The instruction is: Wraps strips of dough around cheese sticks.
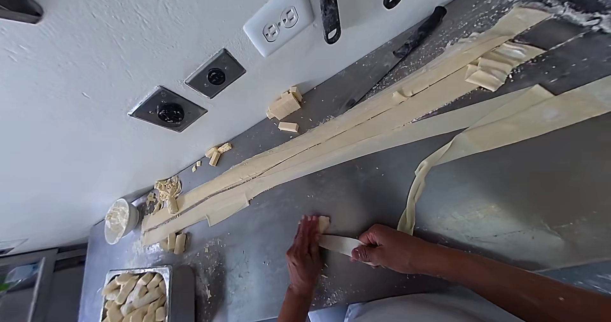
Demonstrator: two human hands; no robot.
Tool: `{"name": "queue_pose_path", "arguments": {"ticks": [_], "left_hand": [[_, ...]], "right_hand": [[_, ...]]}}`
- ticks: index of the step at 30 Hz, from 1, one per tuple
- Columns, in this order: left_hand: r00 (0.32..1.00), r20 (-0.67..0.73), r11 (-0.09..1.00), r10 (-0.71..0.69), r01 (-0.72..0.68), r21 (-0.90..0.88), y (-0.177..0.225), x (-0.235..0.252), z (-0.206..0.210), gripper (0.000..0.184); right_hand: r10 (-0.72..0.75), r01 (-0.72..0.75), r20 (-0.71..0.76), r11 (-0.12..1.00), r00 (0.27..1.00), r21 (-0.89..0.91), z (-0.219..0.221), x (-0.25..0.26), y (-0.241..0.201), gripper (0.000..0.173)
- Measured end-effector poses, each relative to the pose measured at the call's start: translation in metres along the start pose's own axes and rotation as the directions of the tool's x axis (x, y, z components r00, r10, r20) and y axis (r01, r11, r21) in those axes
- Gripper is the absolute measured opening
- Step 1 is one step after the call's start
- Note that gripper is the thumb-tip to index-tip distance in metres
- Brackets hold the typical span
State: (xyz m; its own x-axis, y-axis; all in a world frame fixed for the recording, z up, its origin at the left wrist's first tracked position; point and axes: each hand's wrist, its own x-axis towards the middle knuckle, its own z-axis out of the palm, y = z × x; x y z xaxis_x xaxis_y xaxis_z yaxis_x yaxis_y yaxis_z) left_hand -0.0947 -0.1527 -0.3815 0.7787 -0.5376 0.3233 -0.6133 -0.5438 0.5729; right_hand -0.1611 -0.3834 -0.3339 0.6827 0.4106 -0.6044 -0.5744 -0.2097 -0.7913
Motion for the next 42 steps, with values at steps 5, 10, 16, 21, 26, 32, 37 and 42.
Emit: {"name": "queue_pose_path", "arguments": {"ticks": [5,10,16,21,26,32,37,42], "left_hand": [[1.0,0.02,1.0,-0.002,0.003,-0.022,0.0,0.001,0.012,0.039],[0.991,0.101,0.996,0.086,-0.088,0.014,0.003,-0.003,0.004,0.034],[0.995,0.084,0.998,0.063,-0.064,0.014,0.003,-0.012,0.008,0.048],[0.999,0.028,1.0,0.03,-0.029,-0.006,0.004,-0.002,0.009,0.031],[0.987,0.148,0.998,0.062,-0.059,-0.023,0.015,-0.015,-0.006,0.039],[0.962,0.156,0.942,-0.226,0.257,-0.216,0.047,-0.019,-0.011,0.026],[0.754,0.328,0.536,-0.569,0.643,-0.547,0.054,0.011,-0.049,0.035],[0.701,0.506,0.301,-0.503,0.691,-0.658,0.042,0.023,-0.084,0.042]], "right_hand": [[0.03,-0.03,-0.032,1.0,0.999,-0.009,-0.002,0.0,-0.001,0.04],[0.02,-0.023,-0.052,0.998,0.998,-0.053,-0.001,0.003,-0.002,0.04],[0.033,-0.034,-0.018,0.996,0.999,-0.079,-0.002,0.003,-0.004,0.041],[0.026,-0.029,-0.035,0.995,0.999,-0.097,0.001,0.007,-0.004,0.038],[0.068,-0.064,0.066,0.996,0.995,-0.063,0.003,0.013,-0.01,0.034],[0.093,-0.086,0.078,0.992,0.993,-0.09,0.015,0.025,-0.014,0.034],[-0.109,0.106,0.012,0.921,0.994,-0.375,0.013,0.018,-0.038,0.042],[-0.225,0.255,0.121,0.807,0.967,-0.533,0.009,0.025,-0.085,0.039]]}}
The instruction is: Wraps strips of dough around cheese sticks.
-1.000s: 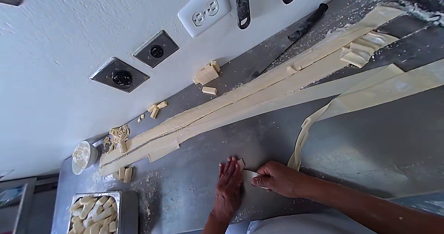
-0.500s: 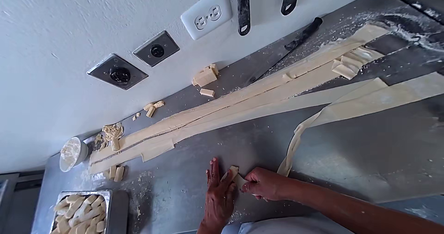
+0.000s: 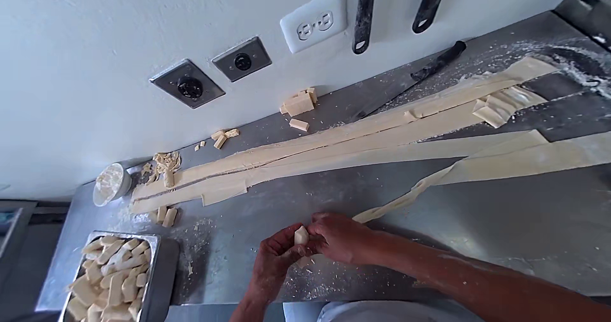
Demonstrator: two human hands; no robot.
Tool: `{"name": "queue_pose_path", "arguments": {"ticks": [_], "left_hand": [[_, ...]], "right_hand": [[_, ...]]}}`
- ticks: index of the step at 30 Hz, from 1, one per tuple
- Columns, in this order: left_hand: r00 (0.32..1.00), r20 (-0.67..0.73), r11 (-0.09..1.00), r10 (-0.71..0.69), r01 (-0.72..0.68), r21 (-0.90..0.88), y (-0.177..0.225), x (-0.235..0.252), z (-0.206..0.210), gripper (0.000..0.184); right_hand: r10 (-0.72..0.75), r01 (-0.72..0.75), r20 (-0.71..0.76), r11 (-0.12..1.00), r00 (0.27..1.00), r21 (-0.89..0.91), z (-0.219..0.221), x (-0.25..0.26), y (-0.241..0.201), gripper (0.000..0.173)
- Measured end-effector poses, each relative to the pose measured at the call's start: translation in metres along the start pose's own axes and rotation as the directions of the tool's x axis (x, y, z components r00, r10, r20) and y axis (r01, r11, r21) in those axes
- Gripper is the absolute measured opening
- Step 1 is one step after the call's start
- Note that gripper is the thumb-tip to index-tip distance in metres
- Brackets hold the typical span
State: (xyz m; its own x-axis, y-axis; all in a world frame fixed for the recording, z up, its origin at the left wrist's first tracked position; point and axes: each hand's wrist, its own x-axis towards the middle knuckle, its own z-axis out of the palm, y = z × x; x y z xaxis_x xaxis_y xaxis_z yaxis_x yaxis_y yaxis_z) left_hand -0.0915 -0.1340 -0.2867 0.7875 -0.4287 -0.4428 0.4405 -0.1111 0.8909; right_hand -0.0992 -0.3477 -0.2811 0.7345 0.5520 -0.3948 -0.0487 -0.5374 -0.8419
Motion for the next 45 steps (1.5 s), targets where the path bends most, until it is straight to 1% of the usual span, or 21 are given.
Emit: {"name": "queue_pose_path", "arguments": {"ticks": [2,4,7,9,11,14,16,19,22,23,24,26,28,32,34,35,36,39,41,43,45], "left_hand": [[1.0,-0.018,1.0,-0.005,0.005,0.016,0.002,-0.002,-0.006,0.04],[0.998,-0.055,0.999,0.012,-0.01,0.035,0.003,-0.005,-0.015,0.042],[0.986,-0.165,0.995,0.032,-0.047,-0.089,0.006,-0.007,-0.038,0.044],[0.987,-0.161,0.953,0.02,-0.068,-0.296,0.01,-0.011,-0.044,0.044],[0.99,-0.14,0.874,0.029,-0.093,-0.476,0.011,-0.013,-0.039,0.042],[0.991,-0.124,0.791,0.055,-0.119,-0.601,0.008,-0.01,-0.029,0.043],[0.99,-0.134,0.777,0.045,-0.119,-0.618,0.007,-0.01,-0.026,0.044],[0.985,-0.172,0.773,0.018,-0.122,-0.622,0.006,-0.011,-0.024,0.046],[0.981,-0.191,0.769,0.017,-0.135,-0.625,0.005,-0.013,-0.012,0.038],[0.98,-0.198,0.771,0.028,-0.147,-0.619,0.005,-0.014,-0.007,0.034],[0.982,-0.183,0.787,0.054,-0.155,-0.597,0.005,-0.016,-0.003,0.043],[0.986,-0.157,0.802,0.05,-0.133,-0.582,0.006,-0.016,-0.001,0.064],[0.988,-0.154,0.799,-0.013,-0.082,-0.596,0.009,-0.015,0.001,0.074],[0.93,-0.321,0.808,-0.176,-0.05,-0.587,0.021,-0.014,0.019,0.07],[0.9,-0.379,0.828,-0.216,-0.037,-0.56,0.017,-0.009,0.023,0.065],[0.884,-0.406,0.833,-0.231,-0.036,-0.553,0.011,-0.006,0.021,0.064],[0.867,-0.435,0.839,-0.244,-0.036,-0.543,0.005,-0.004,0.015,0.061],[0.796,-0.536,0.873,-0.28,-0.022,-0.488,-0.017,0.007,-0.008,0.048],[0.755,-0.592,0.917,-0.28,0.028,-0.398,-0.024,0.015,-0.016,0.04],[0.772,-0.603,0.975,-0.202,0.1,-0.199,-0.028,0.019,-0.017,0.058],[0.822,-0.567,0.983,-0.053,0.144,0.117,-0.03,0.021,-0.016,0.07]], "right_hand": [[0.001,0.002,0.078,0.999,0.997,-0.04,-0.01,0.006,-0.009,0.038],[-0.016,0.01,0.141,0.999,0.99,0.046,-0.021,0.008,-0.014,0.038],[-0.049,0.04,0.061,0.988,0.997,0.146,-0.042,0.016,-0.016,0.032],[-0.03,0.029,0.069,0.999,0.997,0.021,-0.05,0.037,-0.012,0.03],[-0.012,0.038,0.158,0.987,0.987,-0.157,-0.046,0.067,-0.006,0.028],[0.001,0.073,0.187,0.919,0.982,-0.387,-0.043,0.103,-0.003,0.027],[-0.047,0.082,0.086,0.883,0.995,-0.462,-0.046,0.107,-0.006,0.044],[-0.201,0.184,-0.037,0.945,0.979,-0.27,-0.047,0.086,-0.02,0.077],[-0.371,0.368,0.009,0.92,0.929,-0.136,-0.015,0.057,-0.037,0.116],[-0.385,0.388,0.051,0.907,0.921,-0.164,-0.002,0.05,-0.043,0.12],[-0.401,0.403,0.051,0.896,0.915,-0.186,0.008,0.046,-0.045,0.117],[-0.477,0.458,-0.092,0.873,0.874,-0.169,0.024,0.043,-0.04,0.105],[-0.524,0.51,-0.191,0.852,0.83,-0.12,0.033,0.041,-0.033,0.103],[-0.618,0.609,-0.255,0.783,0.743,-0.124,0.045,0.038,-0.02,0.113],[-0.597,0.559,-0.263,0.802,0.758,-0.209,0.044,0.031,-0.014,0.121],[-0.554,0.496,-0.288,0.831,0.781,-0.251,0.041,0.028,-0.009,0.116],[-0.488,0.405,-0.344,0.868,0.803,-0.285,0.035,0.026,-0.002,0.099],[-0.24,0.07,-0.53,0.945,0.814,-0.32,0.005,0.032,0.027,0.033],[-0.097,-0.089,-0.525,0.944,0.846,-0.319,-0.014,0.039,0.039,0.027],[0.039,-0.197,-0.431,0.924,0.901,-0.328,-0.023,0.049,0.037,0.029],[0.115,-0.249,-0.348,0.896,0.93,-0.368,-0.024,0.061,0.029,0.029]]}}
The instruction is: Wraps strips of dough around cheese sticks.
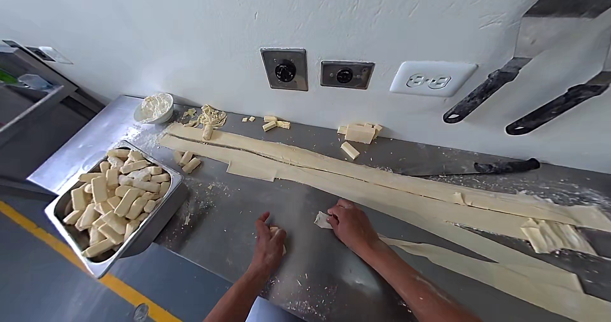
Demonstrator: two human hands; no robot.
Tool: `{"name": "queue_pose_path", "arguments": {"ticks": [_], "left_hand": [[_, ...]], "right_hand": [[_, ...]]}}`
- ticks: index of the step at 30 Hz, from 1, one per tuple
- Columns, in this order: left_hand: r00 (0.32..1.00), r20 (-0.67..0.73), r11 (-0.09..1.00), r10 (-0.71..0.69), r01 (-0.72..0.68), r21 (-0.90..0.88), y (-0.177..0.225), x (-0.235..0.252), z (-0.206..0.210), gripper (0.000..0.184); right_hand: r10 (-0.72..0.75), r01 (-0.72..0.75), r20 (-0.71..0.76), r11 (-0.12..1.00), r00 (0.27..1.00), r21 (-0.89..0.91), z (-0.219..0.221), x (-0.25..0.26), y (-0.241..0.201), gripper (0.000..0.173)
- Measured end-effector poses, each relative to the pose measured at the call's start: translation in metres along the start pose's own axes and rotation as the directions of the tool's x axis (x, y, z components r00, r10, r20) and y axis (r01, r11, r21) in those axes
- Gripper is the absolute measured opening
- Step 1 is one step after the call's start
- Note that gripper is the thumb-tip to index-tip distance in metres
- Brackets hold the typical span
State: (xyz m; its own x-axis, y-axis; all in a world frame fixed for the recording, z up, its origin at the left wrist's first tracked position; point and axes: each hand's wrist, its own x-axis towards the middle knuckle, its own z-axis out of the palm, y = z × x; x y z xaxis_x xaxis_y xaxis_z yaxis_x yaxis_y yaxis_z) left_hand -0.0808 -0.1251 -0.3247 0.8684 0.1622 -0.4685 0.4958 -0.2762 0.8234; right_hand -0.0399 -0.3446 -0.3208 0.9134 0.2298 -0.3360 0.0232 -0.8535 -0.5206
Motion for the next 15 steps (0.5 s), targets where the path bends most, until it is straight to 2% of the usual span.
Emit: {"name": "queue_pose_path", "arguments": {"ticks": [2,4,5,7,8,9,11,13,15], "left_hand": [[0.978,0.034,0.941,0.204,-0.206,0.269,-0.004,0.004,0.003,0.072],[0.915,0.072,0.805,0.397,-0.385,0.452,-0.011,0.007,0.008,0.062],[0.869,0.094,0.734,0.485,-0.463,0.497,-0.011,0.007,0.01,0.054],[0.764,0.116,0.63,0.635,-0.598,0.495,-0.003,0.002,0.018,0.032],[0.735,0.131,0.616,0.666,-0.64,0.459,0.004,-0.004,0.023,0.022],[0.739,0.163,0.642,0.654,-0.656,0.397,0.015,-0.013,0.029,0.018],[0.787,0.265,0.774,0.557,-0.608,0.178,0.037,-0.023,0.044,0.023],[0.793,0.355,0.864,0.495,-0.494,-0.102,0.053,-0.024,0.062,0.036],[0.767,0.393,0.858,0.507,-0.405,-0.316,0.069,-0.023,0.079,0.045]], "right_hand": [[0.013,-0.011,0.072,0.999,0.997,-0.032,-0.002,0.007,-0.011,0.026],[0.028,-0.033,0.093,0.999,0.995,0.043,-0.006,0.007,-0.011,0.025],[0.033,-0.041,0.065,0.992,0.997,0.119,-0.011,0.004,-0.009,0.024],[0.02,0.004,-0.098,0.971,0.995,0.238,-0.024,-0.008,-0.006,0.021],[-0.016,0.071,-0.209,0.963,0.978,0.259,-0.031,-0.016,-0.005,0.018],[-0.055,0.14,-0.308,0.955,0.95,0.262,-0.037,-0.023,-0.007,0.015],[-0.082,0.215,-0.412,0.933,0.907,0.288,-0.06,-0.035,-0.012,0.011],[-0.092,0.233,-0.374,0.906,0.923,0.354,-0.092,-0.046,-0.018,0.01],[-0.177,0.288,-0.312,0.886,0.934,0.362,-0.122,-0.056,-0.022,0.01]]}}
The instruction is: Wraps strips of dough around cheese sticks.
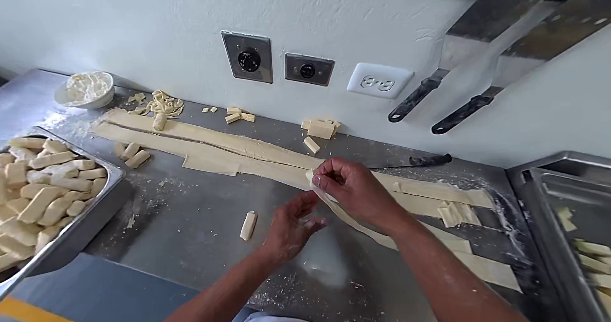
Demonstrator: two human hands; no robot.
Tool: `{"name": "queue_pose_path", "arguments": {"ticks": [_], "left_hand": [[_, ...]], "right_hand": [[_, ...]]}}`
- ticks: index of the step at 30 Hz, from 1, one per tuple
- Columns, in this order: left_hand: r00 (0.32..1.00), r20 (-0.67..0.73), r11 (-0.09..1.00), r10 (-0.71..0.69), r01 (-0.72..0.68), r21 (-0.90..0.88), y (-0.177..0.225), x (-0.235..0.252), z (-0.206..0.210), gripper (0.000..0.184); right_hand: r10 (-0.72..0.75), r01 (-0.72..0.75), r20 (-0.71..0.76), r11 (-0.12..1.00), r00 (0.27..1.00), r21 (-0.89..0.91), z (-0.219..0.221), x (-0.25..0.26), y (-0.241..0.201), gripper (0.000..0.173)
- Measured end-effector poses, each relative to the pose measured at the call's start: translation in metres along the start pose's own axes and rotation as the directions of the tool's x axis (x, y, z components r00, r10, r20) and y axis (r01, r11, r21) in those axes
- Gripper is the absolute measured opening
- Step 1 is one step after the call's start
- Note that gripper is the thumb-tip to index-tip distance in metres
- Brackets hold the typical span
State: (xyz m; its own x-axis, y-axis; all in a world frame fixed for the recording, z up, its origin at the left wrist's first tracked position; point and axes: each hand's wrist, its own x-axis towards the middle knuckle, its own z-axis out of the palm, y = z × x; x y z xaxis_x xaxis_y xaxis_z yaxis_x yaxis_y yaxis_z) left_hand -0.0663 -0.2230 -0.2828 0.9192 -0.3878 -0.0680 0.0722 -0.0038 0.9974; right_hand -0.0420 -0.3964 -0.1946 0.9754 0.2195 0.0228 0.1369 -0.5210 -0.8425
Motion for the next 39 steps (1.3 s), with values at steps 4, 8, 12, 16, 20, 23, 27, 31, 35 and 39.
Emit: {"name": "queue_pose_path", "arguments": {"ticks": [4,8,12,16,20,23,27,31,35,39], "left_hand": [[0.995,0.077,0.983,0.067,-0.053,-0.177,0.02,0.017,0.027,0.027],[0.993,0.056,0.956,0.102,-0.083,-0.283,0.026,0.016,0.053,0.015],[0.984,-0.033,0.937,0.177,-0.178,-0.3,0.031,0.011,0.061,0.007],[0.968,-0.107,0.89,0.226,-0.25,-0.38,0.047,0.012,0.055,0.016],[0.974,-0.173,0.858,0.149,-0.214,-0.466,0.064,0.015,0.046,0.008],[0.969,-0.198,0.825,0.151,-0.233,-0.514,0.065,0.014,0.044,0.013],[0.929,-0.3,0.757,0.218,-0.355,-0.548,0.062,0.008,0.04,0.019],[0.876,-0.404,0.767,0.262,-0.444,-0.464,0.065,0.007,0.042,0.016],[0.878,-0.423,0.742,0.226,-0.436,-0.51,0.075,0.01,0.037,0.017],[0.911,-0.35,0.647,0.216,-0.403,-0.647,0.082,0.009,0.036,0.016]], "right_hand": [[-0.093,0.093,0.039,0.996,0.995,-0.008,-0.035,-0.001,-0.025,0.007],[-0.084,0.083,0.079,0.996,0.993,0.022,-0.048,-0.002,-0.042,0.006],[-0.081,0.082,0.036,0.996,0.996,-0.018,-0.052,-0.004,-0.051,0.007],[-0.064,0.063,0.052,0.998,0.997,0.009,-0.058,-0.009,-0.052,0.009],[-0.096,0.096,-0.003,0.995,0.995,0.034,-0.057,-0.013,-0.051,0.007],[-0.106,0.11,-0.07,0.993,0.992,0.045,-0.055,-0.016,-0.048,0.008],[-0.036,0.081,-0.196,0.971,0.98,0.226,-0.052,-0.009,-0.045,0.01],[-0.088,0.143,-0.193,0.946,0.977,0.291,-0.044,-0.006,-0.055,0.01],[-0.13,0.2,-0.228,0.926,0.965,0.32,-0.046,-0.004,-0.06,0.01],[-0.091,0.162,-0.23,0.937,0.969,0.308,-0.046,-0.003,-0.066,0.011]]}}
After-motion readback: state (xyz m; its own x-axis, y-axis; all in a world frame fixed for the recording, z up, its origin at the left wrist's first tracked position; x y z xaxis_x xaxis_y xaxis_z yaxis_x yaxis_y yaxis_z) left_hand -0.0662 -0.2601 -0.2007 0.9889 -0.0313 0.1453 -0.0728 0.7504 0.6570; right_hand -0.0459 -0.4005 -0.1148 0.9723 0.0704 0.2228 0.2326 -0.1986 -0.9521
